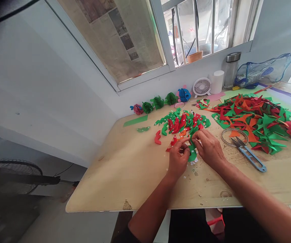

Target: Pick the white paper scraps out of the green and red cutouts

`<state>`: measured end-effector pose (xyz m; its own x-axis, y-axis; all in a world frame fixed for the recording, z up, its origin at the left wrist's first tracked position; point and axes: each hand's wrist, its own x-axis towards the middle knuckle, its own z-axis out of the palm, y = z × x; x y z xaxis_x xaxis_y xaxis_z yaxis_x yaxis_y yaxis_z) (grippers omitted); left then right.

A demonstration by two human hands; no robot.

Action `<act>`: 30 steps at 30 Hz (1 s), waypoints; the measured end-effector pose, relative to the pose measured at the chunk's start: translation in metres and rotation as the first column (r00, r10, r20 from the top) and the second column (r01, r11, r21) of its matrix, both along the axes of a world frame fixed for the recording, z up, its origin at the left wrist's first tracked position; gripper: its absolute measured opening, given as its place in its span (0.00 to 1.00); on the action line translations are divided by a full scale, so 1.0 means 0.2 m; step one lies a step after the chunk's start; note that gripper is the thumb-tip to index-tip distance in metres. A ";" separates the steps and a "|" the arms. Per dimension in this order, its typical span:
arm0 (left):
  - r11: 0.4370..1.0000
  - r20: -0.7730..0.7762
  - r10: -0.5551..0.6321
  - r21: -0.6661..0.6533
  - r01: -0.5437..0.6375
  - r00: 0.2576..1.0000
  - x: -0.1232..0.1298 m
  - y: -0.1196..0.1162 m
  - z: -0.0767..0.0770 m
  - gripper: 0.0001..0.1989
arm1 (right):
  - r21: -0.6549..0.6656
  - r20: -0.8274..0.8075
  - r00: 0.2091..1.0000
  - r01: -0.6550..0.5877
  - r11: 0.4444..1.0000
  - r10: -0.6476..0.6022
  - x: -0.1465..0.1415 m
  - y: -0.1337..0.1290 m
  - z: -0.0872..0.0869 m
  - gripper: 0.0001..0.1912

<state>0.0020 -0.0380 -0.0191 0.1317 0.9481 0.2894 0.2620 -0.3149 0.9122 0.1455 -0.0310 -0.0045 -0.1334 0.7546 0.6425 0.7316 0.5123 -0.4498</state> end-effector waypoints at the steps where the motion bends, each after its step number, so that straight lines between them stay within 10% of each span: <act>1: 1.000 0.002 0.004 -0.002 -0.004 1.000 0.00 0.00 0.00 0.21 | -0.010 -0.006 1.000 -0.003 1.000 0.003 0.00 0.00 0.00 0.05; 22: 0.904 0.453 0.032 -0.394 0.168 0.891 0.02 0.02 0.01 0.23 | 0.023 -0.011 1.000 -0.028 0.999 0.028 0.00 0.01 -0.01 0.04; 30: 0.918 0.442 0.011 -0.360 0.166 0.897 0.02 0.03 -0.01 0.22 | 0.034 0.012 0.999 -0.039 0.999 0.039 0.01 0.01 -0.02 0.04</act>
<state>0.0052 -0.0317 -0.0207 0.1567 0.9866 -0.0454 -0.1915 0.0754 0.9786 0.1468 -0.0280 -0.0092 -0.1699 0.7265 0.6659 0.7156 0.5555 -0.4235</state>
